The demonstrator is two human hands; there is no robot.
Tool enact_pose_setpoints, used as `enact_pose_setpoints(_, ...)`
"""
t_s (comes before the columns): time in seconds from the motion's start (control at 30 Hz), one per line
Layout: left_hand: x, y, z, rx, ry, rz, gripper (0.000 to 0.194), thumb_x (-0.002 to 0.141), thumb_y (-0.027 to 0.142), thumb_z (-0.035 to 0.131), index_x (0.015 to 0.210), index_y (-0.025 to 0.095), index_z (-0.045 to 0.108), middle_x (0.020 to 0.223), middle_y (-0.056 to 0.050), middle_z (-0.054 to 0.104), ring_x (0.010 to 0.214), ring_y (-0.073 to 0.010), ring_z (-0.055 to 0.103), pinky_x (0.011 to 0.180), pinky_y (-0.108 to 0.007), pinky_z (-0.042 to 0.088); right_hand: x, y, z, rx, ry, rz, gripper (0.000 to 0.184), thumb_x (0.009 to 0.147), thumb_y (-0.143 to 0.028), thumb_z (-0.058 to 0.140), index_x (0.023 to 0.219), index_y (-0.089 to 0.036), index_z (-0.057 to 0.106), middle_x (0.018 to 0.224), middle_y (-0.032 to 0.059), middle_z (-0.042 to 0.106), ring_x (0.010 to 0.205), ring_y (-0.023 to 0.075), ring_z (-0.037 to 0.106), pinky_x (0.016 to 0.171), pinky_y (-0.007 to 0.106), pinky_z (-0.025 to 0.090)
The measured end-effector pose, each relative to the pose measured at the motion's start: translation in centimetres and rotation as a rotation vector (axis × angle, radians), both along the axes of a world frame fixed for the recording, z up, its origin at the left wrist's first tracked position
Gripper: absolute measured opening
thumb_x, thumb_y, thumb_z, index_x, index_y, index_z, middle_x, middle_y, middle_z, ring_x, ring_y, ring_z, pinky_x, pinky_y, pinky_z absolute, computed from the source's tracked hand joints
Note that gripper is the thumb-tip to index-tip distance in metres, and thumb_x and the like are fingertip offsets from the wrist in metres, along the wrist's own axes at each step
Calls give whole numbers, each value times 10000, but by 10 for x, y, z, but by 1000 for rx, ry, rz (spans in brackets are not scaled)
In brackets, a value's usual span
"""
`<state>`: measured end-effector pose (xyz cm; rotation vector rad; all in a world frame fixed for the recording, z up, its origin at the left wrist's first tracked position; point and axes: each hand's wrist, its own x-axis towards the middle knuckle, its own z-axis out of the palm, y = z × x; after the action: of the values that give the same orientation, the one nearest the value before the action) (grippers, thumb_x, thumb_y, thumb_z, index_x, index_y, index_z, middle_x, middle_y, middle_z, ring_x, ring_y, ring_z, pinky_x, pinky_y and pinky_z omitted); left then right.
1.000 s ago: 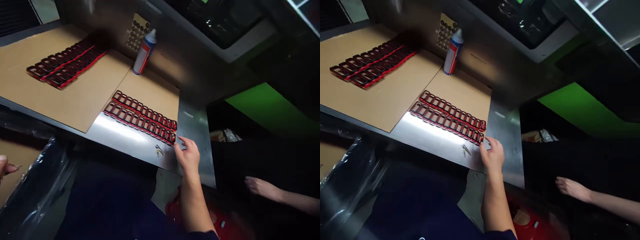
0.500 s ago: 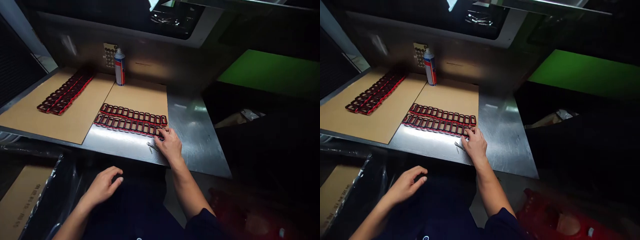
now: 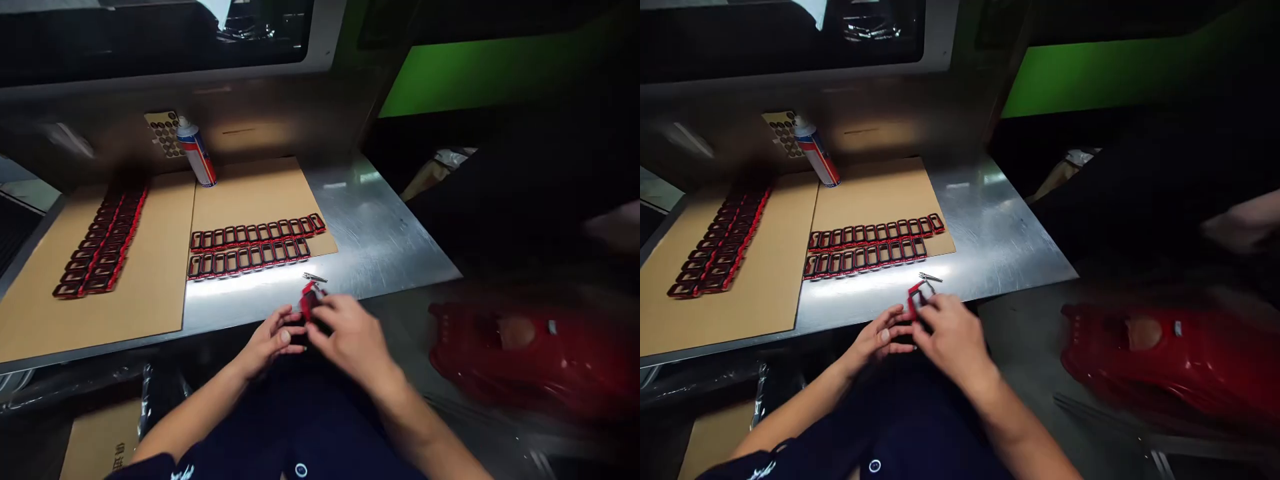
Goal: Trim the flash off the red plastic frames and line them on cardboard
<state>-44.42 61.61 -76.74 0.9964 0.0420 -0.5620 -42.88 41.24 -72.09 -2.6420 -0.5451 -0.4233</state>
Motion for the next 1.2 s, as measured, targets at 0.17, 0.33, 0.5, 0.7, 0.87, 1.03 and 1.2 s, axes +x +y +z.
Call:
enact_pose_setpoints(0.17, 13, -12, 19, -15, 160, 273, 379, 679, 342, 901, 921, 101, 736, 876, -57, 714, 821, -130, 664, 791, -214, 537, -43, 62, -4, -90, -9, 141, 251, 817, -173, 789, 1057, -178, 716, 1094, 97, 681, 863, 267, 595, 701, 383, 549)
enact_pose_setpoints(0.33, -9, -2, 18, -177, 256, 289, 387, 683, 330, 886, 967, 104, 750, 879, -77, 759, 716, -154, 702, 661, -253, 591, -42, 25, -8, 340, -170, 396, 484, 929, -162, 699, 1392, -223, 568, 1431, 116, 537, 1134, 276, 605, 943, 417, 549)
enact_pose_setpoints(0.5, -48, -25, 12, -362, 195, 160, 474, 612, 360, 928, 956, 97, 735, 834, -103, 766, 642, -192, 720, 618, -284, 598, -21, -4, -18, 720, 542, 720, 860, 835, -588, 823, 1525, -257, 430, 1477, 121, 498, 1312, 308, 541, 1103, 463, 490)
enact_pose_setpoints(0.7, -74, -63, -1, -175, 199, 234, 491, 679, 470, 887, 907, 64, 732, 792, -124, 737, 672, -189, 709, 631, -256, 567, -20, -28, -43, 762, 674, 819, 747, 799, -467, 890, 1431, -277, 541, 1392, 83, 576, 1274, 272, 572, 1126, 425, 468)
enact_pose_setpoints(0.87, -86, -75, 2, 60, 107, 266, 470, 815, 493, 782, 1094, 129, 678, 726, -21, 655, 527, -92, 593, 498, -179, 473, -22, -52, -54, 709, 620, 768, 740, 808, -456, 886, 1440, -302, 532, 1417, 60, 563, 1302, 261, 550, 1156, 420, 434)
enact_pose_setpoints(1.03, -89, -71, 10, 219, 26, 172, 471, 823, 443, 787, 1158, 165, 607, 860, -12, 642, 604, -75, 575, 551, -177, 463, -29, -53, -61, 792, 679, 722, 771, 781, -454, 908, 1432, -293, 528, 1408, 63, 573, 1268, 254, 583, 1125, 392, 467)
enact_pose_setpoints(1.2, -78, -54, 15, 319, 38, 126, 456, 769, 440, 833, 1020, 151, 585, 831, -9, 649, 678, -94, 583, 626, -191, 464, -37, -37, -69, 902, 744, 650, 821, 745, -486, 930, 1419, -261, 521, 1403, 85, 577, 1247, 256, 602, 1133, 404, 469)
